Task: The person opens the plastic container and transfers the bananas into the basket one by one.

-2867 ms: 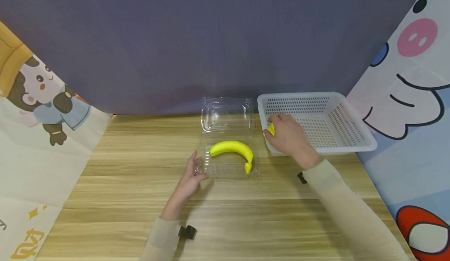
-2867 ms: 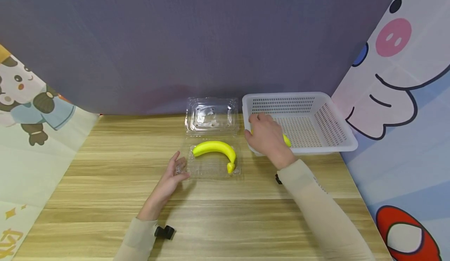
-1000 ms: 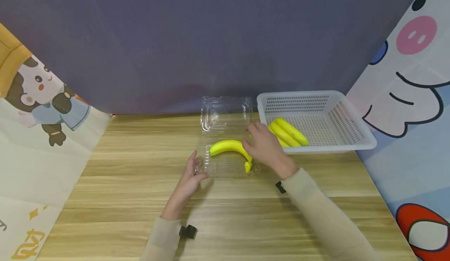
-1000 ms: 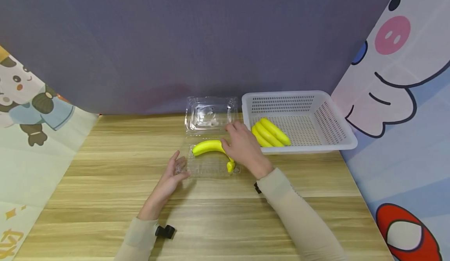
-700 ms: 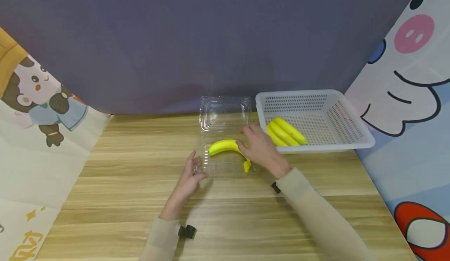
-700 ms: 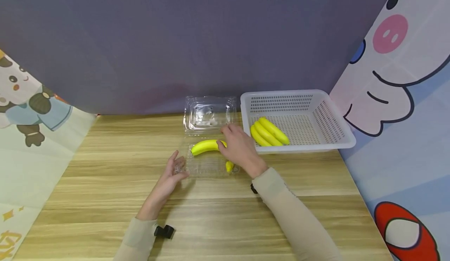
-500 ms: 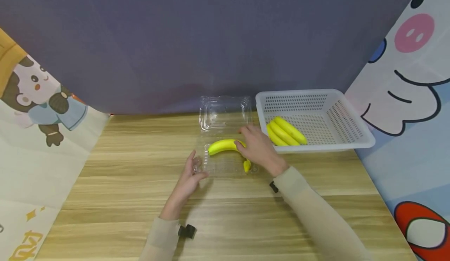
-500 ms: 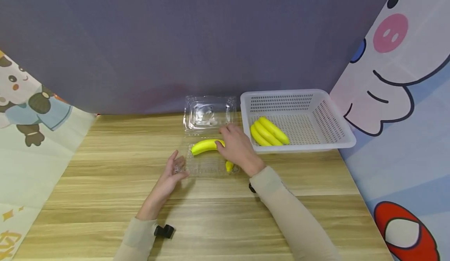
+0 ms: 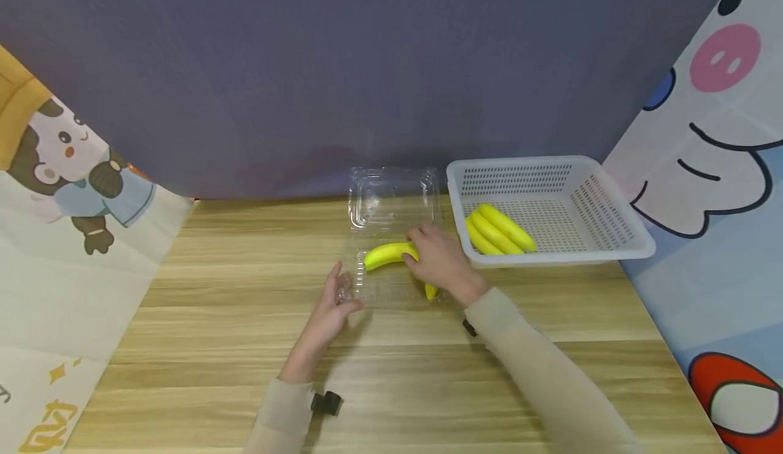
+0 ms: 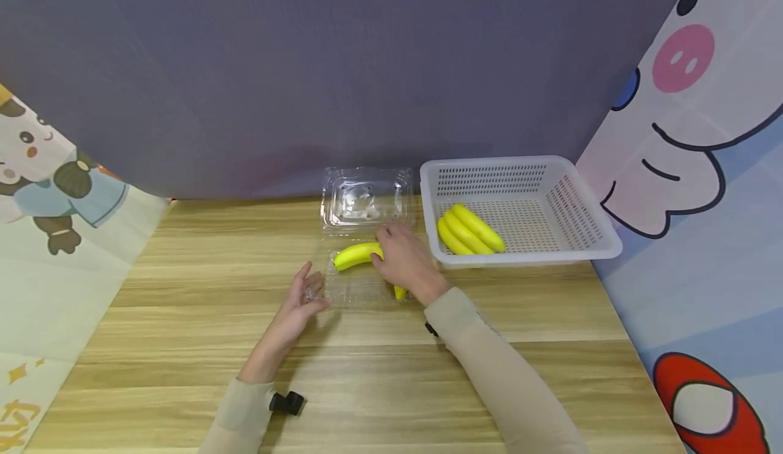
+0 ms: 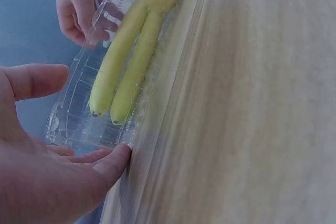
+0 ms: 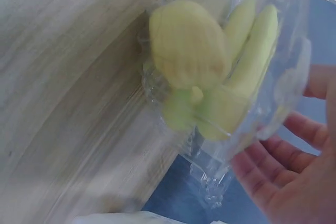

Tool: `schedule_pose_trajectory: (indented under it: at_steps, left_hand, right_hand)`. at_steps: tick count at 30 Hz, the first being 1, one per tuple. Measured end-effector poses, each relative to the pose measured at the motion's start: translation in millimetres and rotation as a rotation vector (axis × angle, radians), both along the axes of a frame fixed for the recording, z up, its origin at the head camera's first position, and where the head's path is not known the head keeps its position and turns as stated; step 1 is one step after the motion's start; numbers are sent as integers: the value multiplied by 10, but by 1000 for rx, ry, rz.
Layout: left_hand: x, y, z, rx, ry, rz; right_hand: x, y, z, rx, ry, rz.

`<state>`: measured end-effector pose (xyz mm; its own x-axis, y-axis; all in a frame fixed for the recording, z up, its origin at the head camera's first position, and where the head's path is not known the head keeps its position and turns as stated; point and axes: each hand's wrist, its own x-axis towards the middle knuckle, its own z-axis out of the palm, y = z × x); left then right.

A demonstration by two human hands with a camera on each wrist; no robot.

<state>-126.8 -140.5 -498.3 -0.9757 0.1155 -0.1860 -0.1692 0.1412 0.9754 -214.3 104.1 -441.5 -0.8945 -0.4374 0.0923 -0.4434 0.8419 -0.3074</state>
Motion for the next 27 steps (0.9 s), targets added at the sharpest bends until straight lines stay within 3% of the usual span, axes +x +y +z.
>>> schedule_pose_trajectory:
  at_steps: [13, 27]
  left_hand:
    - [9, 10, 15, 3, 3, 0]
    - [11, 7, 9, 5, 6, -1]
  right_hand:
    - [-51, -47, -49, 95, -51, -4]
    - [-100, -136, -98, 63, -169, 65]
